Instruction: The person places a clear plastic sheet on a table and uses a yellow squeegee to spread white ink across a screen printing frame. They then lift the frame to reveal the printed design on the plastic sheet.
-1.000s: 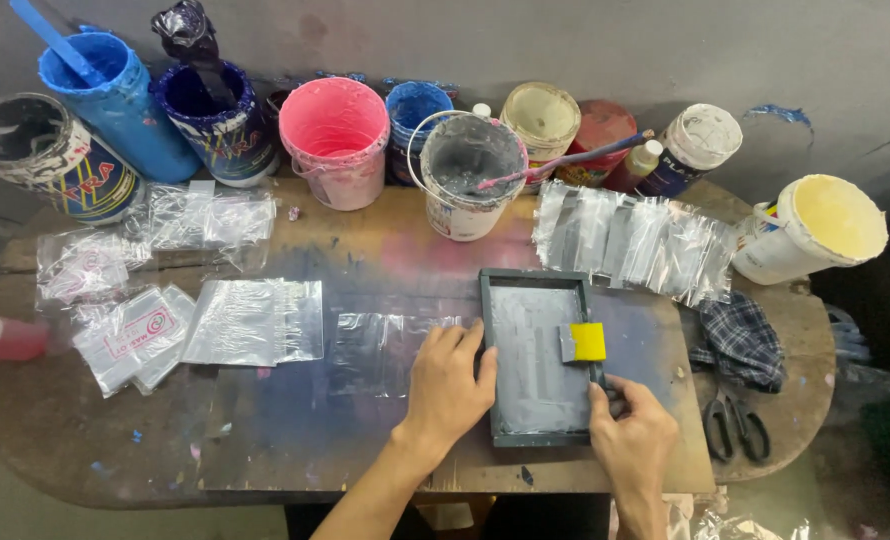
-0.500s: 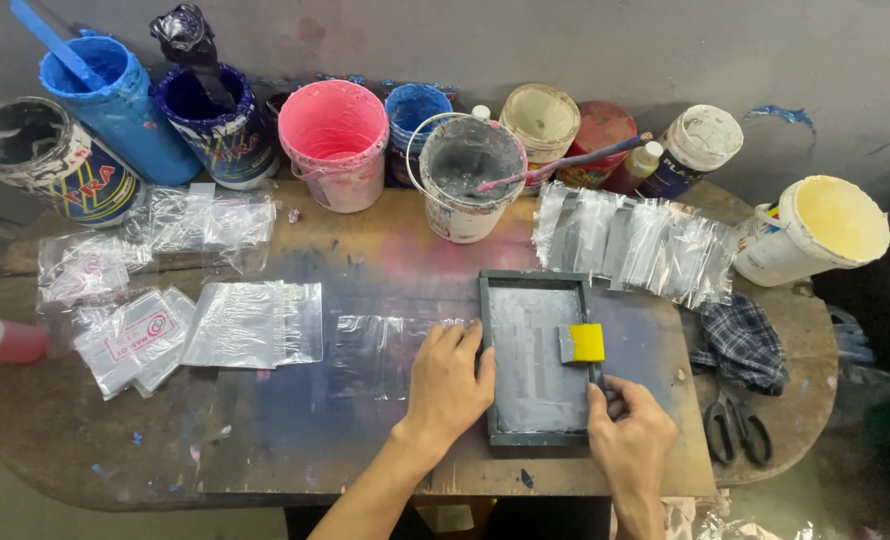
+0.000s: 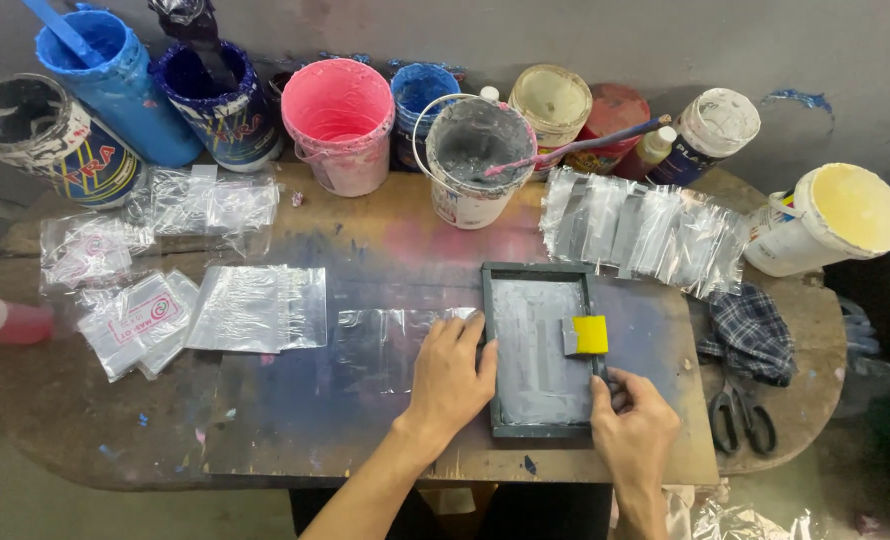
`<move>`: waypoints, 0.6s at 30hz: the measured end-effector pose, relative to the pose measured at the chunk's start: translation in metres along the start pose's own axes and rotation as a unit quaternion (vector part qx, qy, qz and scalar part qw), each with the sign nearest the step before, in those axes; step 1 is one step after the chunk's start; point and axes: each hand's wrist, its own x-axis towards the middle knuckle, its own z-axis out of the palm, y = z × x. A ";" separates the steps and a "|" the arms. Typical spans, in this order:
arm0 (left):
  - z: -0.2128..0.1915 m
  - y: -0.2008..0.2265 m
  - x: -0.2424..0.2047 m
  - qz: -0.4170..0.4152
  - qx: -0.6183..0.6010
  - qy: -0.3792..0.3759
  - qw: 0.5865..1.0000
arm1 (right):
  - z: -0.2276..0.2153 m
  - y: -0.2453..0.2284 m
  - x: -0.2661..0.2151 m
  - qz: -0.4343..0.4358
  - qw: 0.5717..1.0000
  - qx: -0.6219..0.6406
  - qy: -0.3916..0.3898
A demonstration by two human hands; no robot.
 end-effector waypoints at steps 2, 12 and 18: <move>0.000 -0.001 0.000 0.001 -0.002 -0.001 1.000 | -0.002 -0.003 -0.001 0.003 1.000 0.004 -0.003; -0.002 0.003 0.005 -0.002 -0.003 0.006 1.000 | -0.003 0.000 0.008 -0.026 1.000 -0.006 -0.005; -0.004 0.005 0.006 -0.001 0.004 0.011 1.000 | -0.005 -0.006 0.011 -0.020 1.000 0.000 -0.017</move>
